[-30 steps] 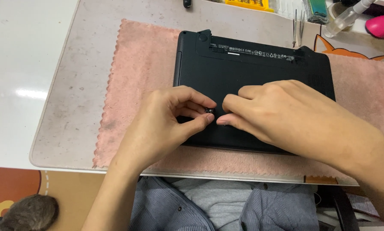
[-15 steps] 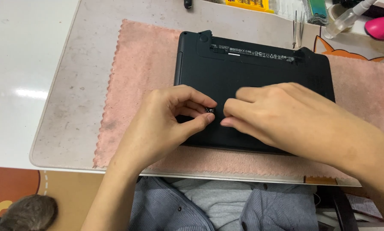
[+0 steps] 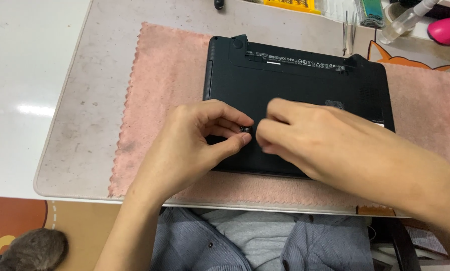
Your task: The person uses a red screwdriver to remove several screws from the bottom panel of a black laptop. They place the removed screws on the desk and continue unscrewing different sections of the laptop base.
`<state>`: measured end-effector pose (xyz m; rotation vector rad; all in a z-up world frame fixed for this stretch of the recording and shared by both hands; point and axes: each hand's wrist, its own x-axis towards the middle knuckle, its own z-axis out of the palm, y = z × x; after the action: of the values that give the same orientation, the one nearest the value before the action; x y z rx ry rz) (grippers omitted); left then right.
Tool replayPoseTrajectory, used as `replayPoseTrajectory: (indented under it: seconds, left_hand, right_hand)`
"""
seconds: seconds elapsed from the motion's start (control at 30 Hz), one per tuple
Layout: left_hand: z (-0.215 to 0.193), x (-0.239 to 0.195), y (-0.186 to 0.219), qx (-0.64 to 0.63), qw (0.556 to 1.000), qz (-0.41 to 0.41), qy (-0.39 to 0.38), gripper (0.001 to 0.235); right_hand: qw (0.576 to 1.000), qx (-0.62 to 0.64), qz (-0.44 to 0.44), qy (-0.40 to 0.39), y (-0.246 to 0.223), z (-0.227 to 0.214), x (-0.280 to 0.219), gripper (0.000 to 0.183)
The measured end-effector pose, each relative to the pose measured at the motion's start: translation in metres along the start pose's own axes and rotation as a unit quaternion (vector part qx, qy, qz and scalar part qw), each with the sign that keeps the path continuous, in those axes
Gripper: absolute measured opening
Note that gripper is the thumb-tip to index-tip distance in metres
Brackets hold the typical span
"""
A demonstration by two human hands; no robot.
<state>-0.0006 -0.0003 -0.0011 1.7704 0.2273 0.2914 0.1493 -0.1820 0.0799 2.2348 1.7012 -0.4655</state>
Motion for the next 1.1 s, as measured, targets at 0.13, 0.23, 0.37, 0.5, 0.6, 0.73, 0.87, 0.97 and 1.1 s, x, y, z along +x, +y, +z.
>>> replayPoseTrajectory:
  seconds: [0.13, 0.23, 0.37, 0.5, 0.6, 0.73, 0.87, 0.97, 1.1]
  left_hand:
    - [0.0, 0.0, 0.001, -0.003, 1.0, 0.001, -0.007, 0.016]
    - [0.001, -0.001, 0.0, -0.002, 1.0, 0.017, -0.008, 0.015]
    - [0.001, 0.0, 0.002, 0.018, 1.0, 0.0, 0.002, 0.019]
    - [0.006, 0.001, -0.005, 0.017, 0.999, 0.035, -0.008, 0.017]
    - [0.018, 0.003, -0.015, 0.063, 0.995, 0.081, -0.011, 0.019]
    - [0.03, 0.004, -0.023, 0.141, 0.976, 0.165, -0.007, 0.019]
    - [0.028, 0.004, -0.011, 0.108, 0.981, 0.158, -0.015, 0.017]
    - [0.019, 0.005, -0.007, -0.013, 0.996, 0.074, 0.047, 0.018]
    - [-0.005, 0.016, -0.02, -0.216, 0.958, -0.047, 0.183, 0.025]
  right_hand:
    - [0.991, 0.071, -0.099, 0.062, 0.006, 0.011, -0.003, 0.043]
    - [0.996, 0.043, -0.052, 0.055, 0.006, 0.01, -0.002, 0.032]
    - [0.991, 0.073, -0.08, 0.077, 0.016, 0.009, -0.006, 0.014]
    - [0.957, 0.122, -0.175, 0.196, 0.034, 0.004, -0.016, 0.011]
    - [0.942, 0.142, -0.171, 0.251, 0.039, -0.01, -0.025, 0.009]
    - [0.938, 0.175, -0.12, 0.274, 0.042, -0.015, -0.03, 0.006]
    - [0.934, 0.211, -0.065, 0.282, 0.05, -0.007, -0.026, 0.008]
    - [0.923, 0.259, -0.005, 0.284, 0.052, -0.007, -0.02, 0.022]
    - [0.87, 0.385, -0.021, 0.307, 0.065, -0.009, 0.01, 0.033]
